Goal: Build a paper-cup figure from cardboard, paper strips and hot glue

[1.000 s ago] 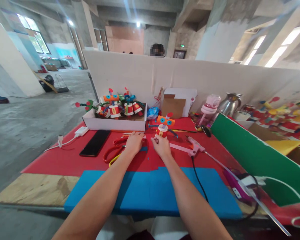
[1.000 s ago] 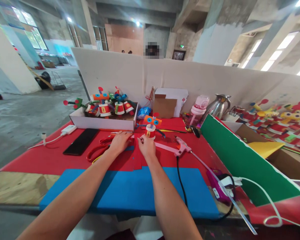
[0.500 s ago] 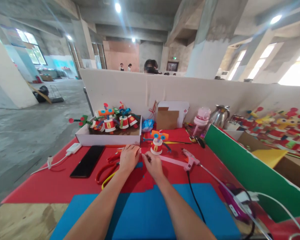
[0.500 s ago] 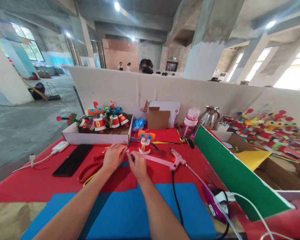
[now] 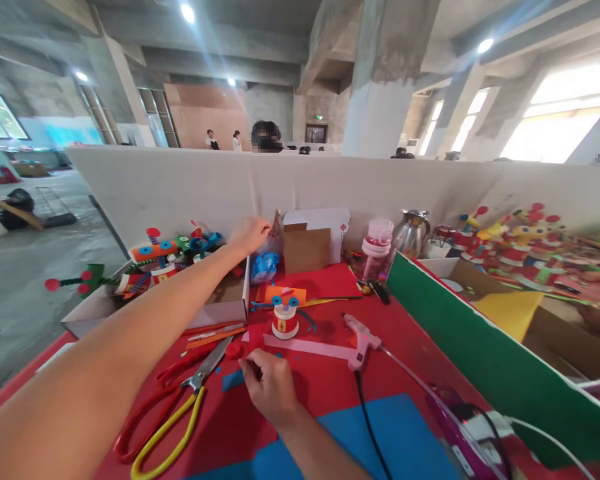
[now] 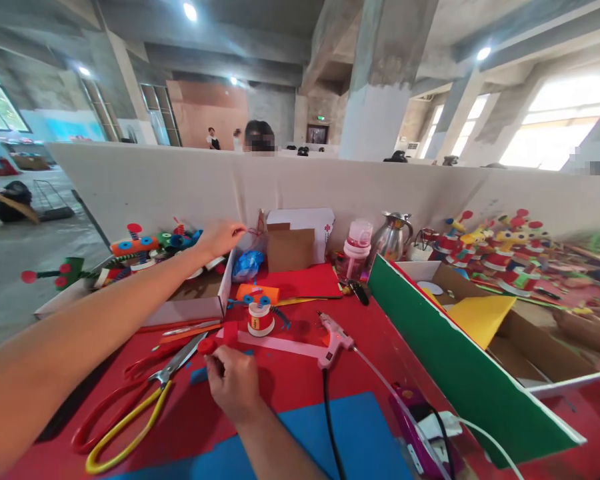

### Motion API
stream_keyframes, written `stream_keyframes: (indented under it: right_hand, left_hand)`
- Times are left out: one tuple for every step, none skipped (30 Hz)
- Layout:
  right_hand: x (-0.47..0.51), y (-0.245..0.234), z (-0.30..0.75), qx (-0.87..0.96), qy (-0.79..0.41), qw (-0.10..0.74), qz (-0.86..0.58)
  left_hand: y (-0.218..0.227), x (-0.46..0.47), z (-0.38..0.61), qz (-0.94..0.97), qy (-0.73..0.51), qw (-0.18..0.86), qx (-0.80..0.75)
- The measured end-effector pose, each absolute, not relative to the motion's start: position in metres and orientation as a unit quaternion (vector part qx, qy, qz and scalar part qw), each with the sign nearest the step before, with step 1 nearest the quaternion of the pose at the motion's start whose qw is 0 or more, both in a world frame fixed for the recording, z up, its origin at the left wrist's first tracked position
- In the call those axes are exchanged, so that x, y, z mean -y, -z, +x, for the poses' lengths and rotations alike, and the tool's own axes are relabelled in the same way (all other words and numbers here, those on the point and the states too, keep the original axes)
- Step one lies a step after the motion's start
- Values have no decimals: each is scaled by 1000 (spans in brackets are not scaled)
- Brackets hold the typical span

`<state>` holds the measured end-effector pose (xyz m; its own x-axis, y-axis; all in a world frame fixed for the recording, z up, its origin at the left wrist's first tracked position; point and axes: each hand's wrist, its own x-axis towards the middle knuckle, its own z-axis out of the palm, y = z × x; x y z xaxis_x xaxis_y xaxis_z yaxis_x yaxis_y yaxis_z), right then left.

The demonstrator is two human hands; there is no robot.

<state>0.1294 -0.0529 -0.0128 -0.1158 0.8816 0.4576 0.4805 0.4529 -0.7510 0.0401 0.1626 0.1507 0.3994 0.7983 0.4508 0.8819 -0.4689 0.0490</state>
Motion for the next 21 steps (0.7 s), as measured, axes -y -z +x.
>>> stream_keyframes:
  right_hand:
    - [53, 13, 129, 713, -218, 464, -478]
    - [53, 13, 129, 712, -218, 464, -480]
    - [53, 14, 129, 712, -218, 461, -483]
    - [53, 14, 129, 713, -217, 457, -485]
    - [53, 15, 129, 714, -217, 453, -488]
    - [54, 16, 129, 714, -218, 450, -490]
    - [54, 16, 128, 713, -219, 448, -493]
    - [54, 17, 128, 713, -220, 447, -494]
    - [54, 17, 128, 712, -220, 447, -494]
    - [53, 17, 127, 713, -220, 446, -495]
    - [53, 17, 127, 713, -219, 443, -497]
    - [52, 17, 127, 714, -218, 439, -499]
    - [52, 16, 127, 716, -216, 433, -504]
    - [52, 16, 127, 716, -213, 426, -510]
    - [51, 16, 127, 716, -210, 420, -516]
    - [51, 16, 127, 717, -207, 414, -520]
    - [51, 16, 127, 719, -205, 411, -522]
    - [50, 17, 128, 720, -203, 410, -521]
    - [50, 17, 128, 722, -204, 412, -517]
    - [49, 18, 129, 722, -204, 418, -512]
    - [48, 19, 130, 721, -208, 426, -506]
  left_hand:
    - [-152, -180, 48, -830, 205, 95, 510]
    - [-153, -196, 57, -832, 197, 90, 510]
    - [-153, -209, 66, -835, 194, 89, 508]
    - [-151, -220, 74, -837, 192, 88, 504]
    - [-150, -229, 83, -840, 189, 87, 501]
    - [-147, -235, 91, -843, 187, 87, 498]
    - [-143, -240, 99, -844, 183, 86, 496]
    - [-139, -243, 106, -845, 179, 86, 496]
    - [-136, -244, 112, -845, 174, 86, 498]
    - [-132, -244, 117, -845, 170, 87, 500]
    - [-130, -243, 120, -844, 168, 88, 502]
    - [-129, -241, 122, -844, 166, 90, 501]
    - [-131, -238, 123, -846, 166, 93, 499]
    - [-135, -234, 121, -847, 168, 98, 494]
    - [-142, -229, 117, -849, 171, 105, 489]
    - [-151, -223, 110, -849, 175, 113, 485]
    - [-162, -215, 101, -847, 184, 123, 483]
    - [-175, -205, 90, -842, 197, 133, 484]
    - [-188, -193, 77, -834, 216, 143, 487]
    - [-200, -178, 63, -821, 259, 150, 486]
    - [-211, -161, 48, -804, 306, 150, 487]
